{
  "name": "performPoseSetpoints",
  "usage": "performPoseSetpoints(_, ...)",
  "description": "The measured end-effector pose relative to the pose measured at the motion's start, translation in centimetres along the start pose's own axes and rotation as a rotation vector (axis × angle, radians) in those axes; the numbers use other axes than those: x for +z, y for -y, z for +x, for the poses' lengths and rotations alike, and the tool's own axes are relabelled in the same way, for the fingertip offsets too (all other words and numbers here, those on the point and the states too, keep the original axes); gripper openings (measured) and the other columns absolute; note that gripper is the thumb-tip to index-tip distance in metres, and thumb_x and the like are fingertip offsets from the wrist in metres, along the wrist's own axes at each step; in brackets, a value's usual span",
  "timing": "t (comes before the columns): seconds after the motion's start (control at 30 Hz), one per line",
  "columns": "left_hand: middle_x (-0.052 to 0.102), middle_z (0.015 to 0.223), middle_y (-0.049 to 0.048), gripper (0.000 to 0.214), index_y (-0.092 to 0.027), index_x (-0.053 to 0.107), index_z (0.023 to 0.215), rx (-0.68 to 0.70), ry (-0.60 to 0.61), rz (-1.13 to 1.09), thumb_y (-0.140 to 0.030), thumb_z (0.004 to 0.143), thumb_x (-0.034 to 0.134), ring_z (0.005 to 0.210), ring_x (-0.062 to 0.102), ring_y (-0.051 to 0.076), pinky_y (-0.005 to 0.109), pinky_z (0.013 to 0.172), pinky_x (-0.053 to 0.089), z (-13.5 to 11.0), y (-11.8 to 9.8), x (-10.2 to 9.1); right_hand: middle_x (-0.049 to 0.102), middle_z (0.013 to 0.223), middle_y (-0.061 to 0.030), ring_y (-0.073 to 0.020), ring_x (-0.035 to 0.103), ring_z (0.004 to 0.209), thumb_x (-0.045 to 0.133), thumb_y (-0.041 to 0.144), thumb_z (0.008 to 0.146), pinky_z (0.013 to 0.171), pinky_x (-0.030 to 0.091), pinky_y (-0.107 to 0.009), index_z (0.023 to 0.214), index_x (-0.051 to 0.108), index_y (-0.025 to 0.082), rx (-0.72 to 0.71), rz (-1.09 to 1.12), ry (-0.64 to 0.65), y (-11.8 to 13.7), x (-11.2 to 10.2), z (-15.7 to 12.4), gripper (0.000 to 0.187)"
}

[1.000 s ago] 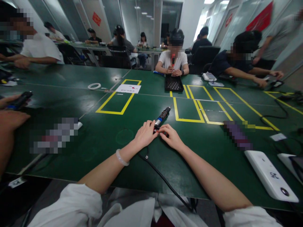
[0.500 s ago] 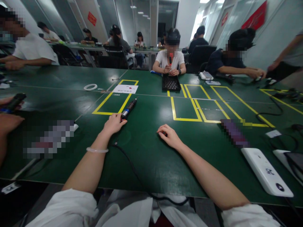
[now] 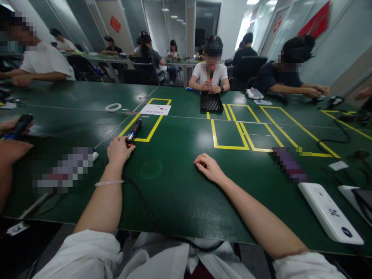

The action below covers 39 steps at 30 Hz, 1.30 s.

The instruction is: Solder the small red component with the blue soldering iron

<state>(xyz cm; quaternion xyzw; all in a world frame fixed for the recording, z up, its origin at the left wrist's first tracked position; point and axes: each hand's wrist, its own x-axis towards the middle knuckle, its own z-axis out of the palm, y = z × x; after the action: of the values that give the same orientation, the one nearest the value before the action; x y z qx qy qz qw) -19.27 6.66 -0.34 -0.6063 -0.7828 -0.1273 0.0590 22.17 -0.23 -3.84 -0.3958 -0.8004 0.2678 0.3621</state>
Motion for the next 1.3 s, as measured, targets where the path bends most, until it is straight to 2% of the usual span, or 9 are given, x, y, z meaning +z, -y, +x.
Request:
performPoseSetpoints(0.13,0.052,0.122,0.0180,0.042,-0.019,0.054,0.115,-0.061,0.018,-0.030,-0.039,0.079,0.060,0.112,0.053,0.034,0.044,0.085,0.048,-0.6,-1.5,-0.8,0.060,0.098,-0.0046,-0.0138,0.059,0.082,0.053,0.015,0.089,0.071,0.046,-0.026,0.093,0.065,0.020,0.001,-0.001,0.000,0.1,-0.1,0.0,0.013)
performPoseSetpoints(0.33,0.057,0.116,0.0169,0.031,-0.018,0.061,0.100,-0.111,0.024,-0.010,-0.041,0.087,0.046,0.101,0.058,0.034,0.045,0.080,0.049,-1.1,-2.0,-1.5,0.060,0.098,-0.0051,-0.0141,0.059,0.081,0.053,0.016,0.089,0.072,0.047,-0.026,0.093,0.066,0.019,0.002,-0.003,0.001,0.1,0.0,0.0,0.014)
performPoseSetpoints(0.43,0.060,0.114,0.0185,0.035,-0.014,0.061,0.104,-0.048,-0.092,-0.004,-0.040,0.089,0.041,0.104,0.057,0.035,0.047,0.085,0.046,-1.3,-2.9,-1.3,0.060,0.098,-0.0052,-0.0145,0.059,0.081,0.053,0.016,0.089,0.072,0.047,-0.027,0.093,0.065,0.019,0.005,0.000,0.004,0.2,0.0,0.1,0.014)
performPoseSetpoints(0.53,0.062,0.112,0.0154,0.038,-0.014,0.060,0.110,0.104,-0.148,-0.152,-0.040,0.091,0.040,0.104,0.058,0.031,0.043,0.090,0.044,-2.0,-5.3,-1.3,0.060,0.097,-0.0051,-0.0147,0.059,0.081,0.053,0.017,0.089,0.071,0.047,-0.027,0.092,0.065,0.019,0.003,0.001,0.009,0.3,-0.1,0.1,0.013)
performPoseSetpoints(0.7,0.067,0.100,0.0064,0.037,-0.018,0.064,0.109,0.514,0.249,-0.652,-0.044,0.090,0.048,0.090,0.062,0.019,0.029,0.082,0.048,-5.3,-12.1,-1.0,0.061,0.096,-0.0049,-0.0146,0.058,0.080,0.052,0.017,0.090,0.071,0.047,-0.027,0.093,0.065,0.020,0.003,-0.015,0.007,0.4,-0.2,0.1,0.014)
performPoseSetpoints(0.83,0.065,0.103,0.0061,0.036,-0.020,0.064,0.117,0.727,0.475,-0.806,-0.038,0.088,0.052,0.089,0.062,0.016,0.028,0.081,0.047,-8.6,-16.2,-0.5,0.060,0.094,-0.0039,-0.0140,0.058,0.077,0.054,0.016,0.088,0.069,0.046,-0.026,0.103,0.061,0.020,-0.001,0.009,0.007,0.5,0.0,-0.1,0.018)
performPoseSetpoints(0.93,0.065,0.099,0.0067,0.045,-0.017,0.054,0.129,0.709,0.633,-0.918,-0.035,0.087,0.054,0.088,0.062,0.016,0.029,0.081,0.047,-9.9,-17.3,-0.3,0.060,0.098,-0.0035,-0.0133,0.058,0.076,0.057,0.017,0.085,0.069,0.047,-0.026,0.115,0.055,0.021,-0.024,0.034,0.030,0.8,0.2,-0.1,0.031)
performPoseSetpoints(1.03,0.066,0.096,0.0064,0.052,-0.015,0.047,0.133,0.678,0.760,-1.000,-0.034,0.086,0.057,0.086,0.062,0.015,0.029,0.079,0.048,-10.4,-17.5,-0.4,0.061,0.097,-0.0035,-0.0133,0.057,0.076,0.057,0.018,0.086,0.070,0.046,-0.026,0.114,0.055,0.021,-0.059,0.005,0.069,1.1,0.4,-0.1,0.028)
performPoseSetpoints(1.3,0.066,0.097,0.0068,0.041,-0.015,0.052,0.114,0.598,0.767,-1.092,-0.031,0.079,0.066,0.087,0.063,0.015,0.031,0.079,0.049,-10.5,-17.5,0.0,0.062,0.086,-0.0015,-0.0126,0.055,0.070,0.057,0.024,0.089,0.065,0.044,-0.024,0.101,0.059,0.019,0.002,0.069,0.042,1.0,0.5,0.1,0.013)
